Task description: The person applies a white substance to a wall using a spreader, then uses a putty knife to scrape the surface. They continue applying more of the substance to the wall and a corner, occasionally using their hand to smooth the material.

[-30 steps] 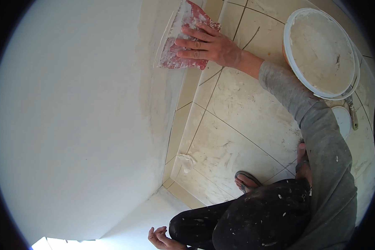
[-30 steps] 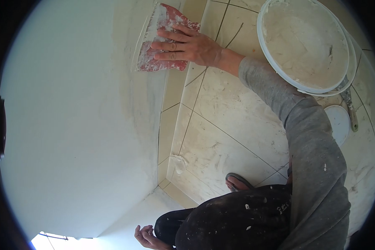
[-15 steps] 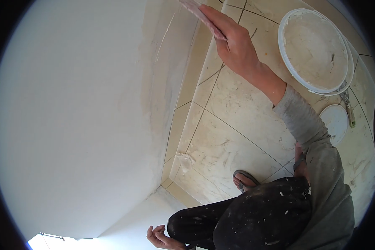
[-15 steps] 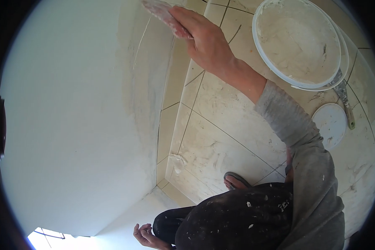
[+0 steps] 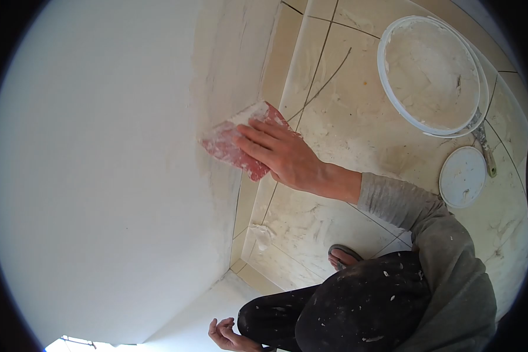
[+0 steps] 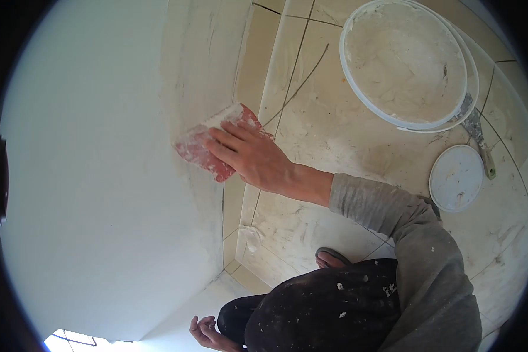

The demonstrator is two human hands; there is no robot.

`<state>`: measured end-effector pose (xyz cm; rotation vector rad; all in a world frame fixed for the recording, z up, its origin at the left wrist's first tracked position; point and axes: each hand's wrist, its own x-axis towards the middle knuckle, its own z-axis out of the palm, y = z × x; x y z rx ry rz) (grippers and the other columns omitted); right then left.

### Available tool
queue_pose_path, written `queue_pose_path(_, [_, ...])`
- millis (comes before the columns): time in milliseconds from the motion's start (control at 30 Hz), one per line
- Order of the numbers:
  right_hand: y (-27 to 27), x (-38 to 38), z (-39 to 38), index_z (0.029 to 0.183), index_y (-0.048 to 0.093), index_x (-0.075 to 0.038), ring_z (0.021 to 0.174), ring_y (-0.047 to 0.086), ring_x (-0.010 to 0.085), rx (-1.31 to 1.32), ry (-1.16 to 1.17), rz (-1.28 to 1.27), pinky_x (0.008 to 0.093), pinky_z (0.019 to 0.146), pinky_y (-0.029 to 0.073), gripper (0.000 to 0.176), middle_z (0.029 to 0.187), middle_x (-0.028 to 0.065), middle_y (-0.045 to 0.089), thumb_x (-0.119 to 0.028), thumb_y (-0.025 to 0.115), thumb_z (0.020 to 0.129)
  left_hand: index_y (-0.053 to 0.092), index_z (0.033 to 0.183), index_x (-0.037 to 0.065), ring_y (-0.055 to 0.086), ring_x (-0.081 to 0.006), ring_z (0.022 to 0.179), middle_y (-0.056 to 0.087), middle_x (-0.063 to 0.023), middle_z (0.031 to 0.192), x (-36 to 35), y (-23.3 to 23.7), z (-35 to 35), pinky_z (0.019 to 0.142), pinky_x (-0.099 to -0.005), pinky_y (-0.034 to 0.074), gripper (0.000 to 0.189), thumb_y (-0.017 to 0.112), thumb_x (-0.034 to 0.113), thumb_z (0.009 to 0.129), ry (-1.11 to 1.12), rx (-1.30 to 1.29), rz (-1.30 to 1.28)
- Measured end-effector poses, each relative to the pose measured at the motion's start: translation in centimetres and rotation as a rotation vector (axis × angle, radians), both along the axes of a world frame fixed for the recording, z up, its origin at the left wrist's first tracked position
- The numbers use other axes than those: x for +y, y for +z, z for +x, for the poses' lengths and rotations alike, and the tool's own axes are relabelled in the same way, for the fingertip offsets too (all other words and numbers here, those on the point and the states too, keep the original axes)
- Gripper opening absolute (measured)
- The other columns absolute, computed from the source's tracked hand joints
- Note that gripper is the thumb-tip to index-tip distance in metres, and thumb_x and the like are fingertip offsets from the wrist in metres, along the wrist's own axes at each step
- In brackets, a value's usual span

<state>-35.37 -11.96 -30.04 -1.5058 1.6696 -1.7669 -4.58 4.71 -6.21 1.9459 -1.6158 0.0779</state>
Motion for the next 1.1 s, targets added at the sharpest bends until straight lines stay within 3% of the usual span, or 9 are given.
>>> queue_pose_path(167, [-3.0,1.1,-4.7,0.126,0.064,-0.022,0.130,0.049,0.0242,0.349,-0.044,-0.159,0.0484,0.114,0.031,0.039,0.135,0.0010,0.059,-0.013,0.061,0.088,0.057,0.116,-0.002,0.058,-0.0209,0.078,0.062,-0.0098,0.085,1.1,0.2,1.0,0.074,-0.0359,0.050,0.035,0.055,0.026,0.094,0.041,0.009,-0.008])
queue_pose_path(233, [-4.1,0.4,-8.5,0.119,0.068,-0.031,0.128,0.049,0.0191,0.488,-0.415,-0.299,0.0439,0.110,0.030,0.033,0.135,-0.0065,0.060,-0.022,0.061,0.088,0.057,0.117,-0.001,0.058,-0.0211,0.078,0.062,-0.0097,0.085,1.4,0.2,1.7,0.073,-0.0362,0.050,0.038,0.055,0.030,0.095,0.031,0.031,-0.038])
queue_pose_path(333, [-5.9,-2.2,-12.9,0.121,0.063,-0.042,0.125,0.049,0.0128,0.551,-0.602,-0.273,0.0385,0.109,0.029,0.038,0.138,-0.0138,0.056,-0.022,0.060,0.089,0.057,0.116,0.000,0.058,-0.0212,0.078,0.062,-0.0097,0.085,1.4,0.3,1.2,0.073,-0.0358,0.050,0.037,0.055,0.030,0.095,0.049,0.031,-0.032])
queue_pose_path(433, [-6.4,-4.7,-15.0,0.122,0.063,-0.043,0.123,0.050,0.0128,0.523,-0.593,-0.271,0.0376,0.106,0.029,0.040,0.139,-0.0142,0.055,-0.020,0.058,0.090,0.058,0.115,0.000,0.058,-0.0210,0.078,0.062,-0.0096,0.084,1.1,0.2,1.5,0.073,-0.0350,0.049,0.035,0.054,0.028,0.095,0.023,0.019,-0.031])
queue_pose_path(667, [-8.2,-8.0,-15.2,0.131,0.061,-0.027,0.140,0.039,0.0215,0.434,-0.385,-0.241,0.0401,0.110,0.029,0.050,0.144,-0.0060,0.052,-0.012,0.067,0.084,0.059,0.115,0.000,0.058,-0.0193,0.077,0.064,-0.0094,0.083,0.7,0.1,1.1,0.073,-0.0322,0.049,0.030,0.052,0.022,0.095,0.008,0.009,-0.038])
queue_pose_path(800, [-9.2,-4.5,-14.8,0.131,0.061,-0.020,0.141,0.036,0.0234,0.470,-0.343,-0.153,0.0447,0.115,0.027,0.049,0.144,-0.0035,0.052,-0.007,0.067,0.083,0.059,0.115,0.000,0.058,-0.0195,0.077,0.064,-0.0092,0.083,0.2,0.0,0.9,0.074,-0.0323,0.050,0.029,0.051,0.021,0.096,0.012,0.011,-0.030])
queue_pose_path(900, [-7.9,-1.8,-14.3,0.130,0.061,-0.015,0.137,0.043,0.0252,0.525,-0.337,-0.070,0.0468,0.114,0.033,0.049,0.139,0.0020,0.056,-0.007,0.068,0.082,0.059,0.115,0.000,0.058,-0.0201,0.077,0.064,-0.0096,0.084,0.2,-0.2,1.3,0.074,-0.0328,0.050,0.030,0.051,0.022,0.096,-0.056,0.007,-0.036])
queue_pose_path(1000, [-5.8,-1.1,-14.7,0.131,0.059,-0.018,0.129,0.051,0.0288,0.327,-0.429,-0.156,0.0449,0.110,0.040,0.049,0.135,0.0054,0.058,-0.007,0.067,0.084,0.058,0.116,-0.001,0.058,-0.0208,0.078,0.064,-0.0102,0.085,0.4,0.0,1.4,0.074,-0.0340,0.050,0.035,0.053,0.030,0.098,-0.038,0.019,-0.027])
queue_pose_path(1100, [-2.4,-2.4,-16.0,0.126,0.060,-0.010,0.115,0.059,0.0345,0.078,-0.537,-0.266,0.0429,0.100,0.049,0.044,0.126,0.0098,0.062,0.001,0.062,0.083,0.057,0.116,-0.001,0.059,-0.0213,0.079,0.063,-0.0103,0.085,0.9,0.1,2.0,0.073,-0.0354,0.050,0.041,0.055,0.035,0.097,-0.011,0.026,-0.027])
